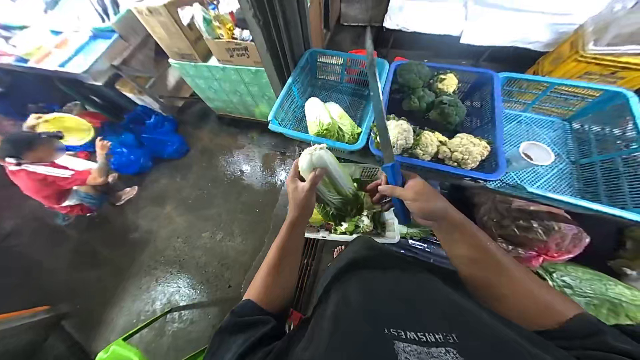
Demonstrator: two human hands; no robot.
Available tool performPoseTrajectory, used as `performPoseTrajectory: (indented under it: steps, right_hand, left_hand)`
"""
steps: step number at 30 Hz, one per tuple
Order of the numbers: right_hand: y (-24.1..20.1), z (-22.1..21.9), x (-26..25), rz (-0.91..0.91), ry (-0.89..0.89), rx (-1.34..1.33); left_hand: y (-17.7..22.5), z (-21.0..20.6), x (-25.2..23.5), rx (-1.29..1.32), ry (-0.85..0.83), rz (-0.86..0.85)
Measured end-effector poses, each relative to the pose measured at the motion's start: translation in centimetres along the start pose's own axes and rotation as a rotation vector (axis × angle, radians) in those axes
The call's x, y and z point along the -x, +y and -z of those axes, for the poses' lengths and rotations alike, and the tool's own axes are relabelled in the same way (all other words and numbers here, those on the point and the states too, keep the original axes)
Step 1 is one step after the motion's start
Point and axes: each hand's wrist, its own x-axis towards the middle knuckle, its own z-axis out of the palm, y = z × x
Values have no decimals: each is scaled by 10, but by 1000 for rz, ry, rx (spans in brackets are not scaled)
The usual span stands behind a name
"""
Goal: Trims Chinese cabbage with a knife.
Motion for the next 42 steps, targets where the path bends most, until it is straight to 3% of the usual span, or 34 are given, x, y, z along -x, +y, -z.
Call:
performPoseTrajectory:
  steps: [8, 16, 21, 25, 28, 38, 42]
  right_hand:
    - [-9, -48, -20, 196, 46, -71]
    - [-13, -58, -22, 237, 177, -41]
    - [-13, -55, -23, 265, 233, 25]
    - [-12, -48, -25, 313, 283, 81]
    - [-14, -40, -25, 332, 294, 147]
    - [-16, -20, -22, 330, 292, 348]
    - [-14, -13, -21, 330, 264, 403]
  left_hand:
    - [17, 7, -1, -132, -414, 120]
    - [20, -3, -8, -227, -538, 130]
    - [15, -7, -11, -318, -541, 29]
    - [15, -11, -4, -533, -362, -117]
    - [14, -14, 3, -552, -306, -210]
    - [41, -12, -8, -828, -411, -241]
    - [48, -22, -23, -1063, -434, -505]
